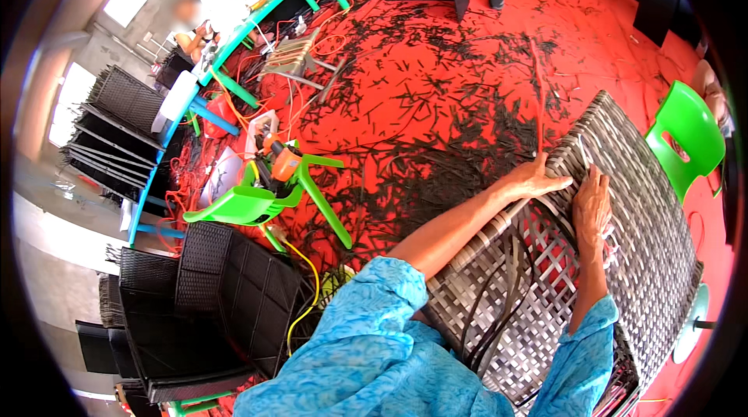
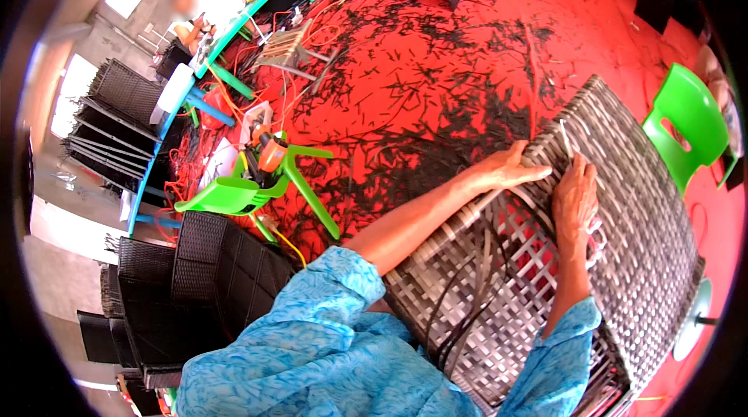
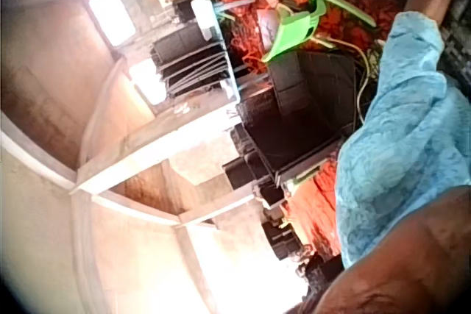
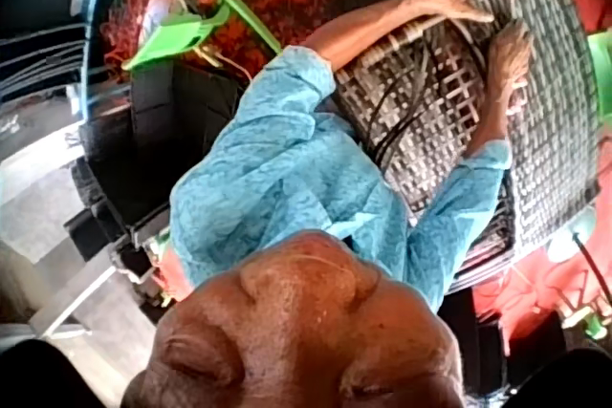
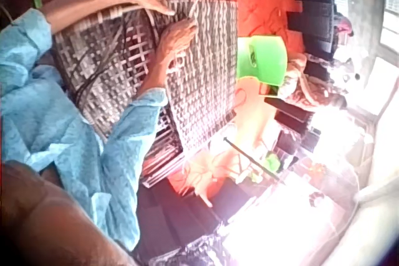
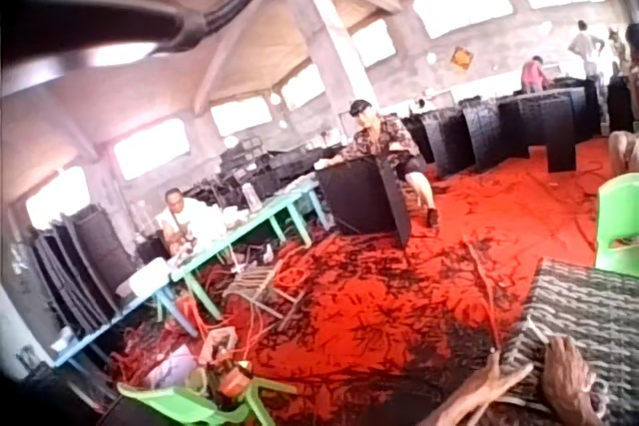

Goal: The person weaves wicker furniture by threading synthetic strips through the frame using a tool, tucking the ends, and turning the frame to weave strips across the panel by hand.

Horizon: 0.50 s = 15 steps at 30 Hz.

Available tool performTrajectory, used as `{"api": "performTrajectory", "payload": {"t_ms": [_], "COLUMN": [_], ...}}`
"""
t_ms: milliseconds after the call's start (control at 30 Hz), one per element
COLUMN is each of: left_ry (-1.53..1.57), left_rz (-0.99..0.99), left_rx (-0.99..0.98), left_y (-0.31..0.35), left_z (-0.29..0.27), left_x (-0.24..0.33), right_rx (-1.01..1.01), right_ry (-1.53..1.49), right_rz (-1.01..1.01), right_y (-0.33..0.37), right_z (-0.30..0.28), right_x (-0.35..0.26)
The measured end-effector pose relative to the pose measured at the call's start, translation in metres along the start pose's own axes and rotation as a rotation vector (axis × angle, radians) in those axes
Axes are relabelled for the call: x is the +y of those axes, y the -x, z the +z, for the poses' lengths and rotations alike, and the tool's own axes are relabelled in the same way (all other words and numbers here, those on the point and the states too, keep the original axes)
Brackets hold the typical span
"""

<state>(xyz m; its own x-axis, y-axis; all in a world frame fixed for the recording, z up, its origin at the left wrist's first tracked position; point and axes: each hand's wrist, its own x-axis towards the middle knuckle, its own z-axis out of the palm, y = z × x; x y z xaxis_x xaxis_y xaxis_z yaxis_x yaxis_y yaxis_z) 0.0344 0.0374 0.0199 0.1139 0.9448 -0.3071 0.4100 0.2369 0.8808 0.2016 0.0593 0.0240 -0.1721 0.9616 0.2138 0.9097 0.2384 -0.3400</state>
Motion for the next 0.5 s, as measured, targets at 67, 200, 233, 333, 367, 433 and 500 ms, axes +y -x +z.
{"api": "performTrajectory", "payload": {"t_ms": [67, 200, 233, 333, 367, 433, 500], "left_ry": [-0.080, 0.022, 0.081, -0.096, -0.140, -0.127, -0.135], "left_rz": [0.111, 0.107, 0.118, 0.036, -0.046, -0.016, -0.036], "left_rx": [0.079, 0.068, 0.075, 0.094, 0.087, 0.030, 0.049], "left_y": [-0.014, -0.059, -0.062, -0.054, -0.053, -0.062, -0.066], "left_z": [0.004, -0.028, -0.014, -0.010, -0.010, -0.003, 0.001], "left_x": [-0.021, -0.049, -0.043, -0.011, -0.002, -0.006, -0.012], "right_rx": [-0.068, 0.008, -0.019, 0.140, 0.112, 0.162, 0.163], "right_ry": [-0.059, -0.296, -0.156, -0.065, -0.027, -0.032, -0.067], "right_rz": [0.078, -0.188, -0.120, -0.141, -0.099, -0.139, -0.101], "right_y": [0.008, -0.024, -0.019, 0.000, 0.007, 0.019, 0.021], "right_z": [-0.003, 0.018, -0.004, -0.018, -0.017, -0.009, -0.010], "right_x": [0.001, 0.021, 0.026, 0.064, 0.072, 0.089, 0.090]}}
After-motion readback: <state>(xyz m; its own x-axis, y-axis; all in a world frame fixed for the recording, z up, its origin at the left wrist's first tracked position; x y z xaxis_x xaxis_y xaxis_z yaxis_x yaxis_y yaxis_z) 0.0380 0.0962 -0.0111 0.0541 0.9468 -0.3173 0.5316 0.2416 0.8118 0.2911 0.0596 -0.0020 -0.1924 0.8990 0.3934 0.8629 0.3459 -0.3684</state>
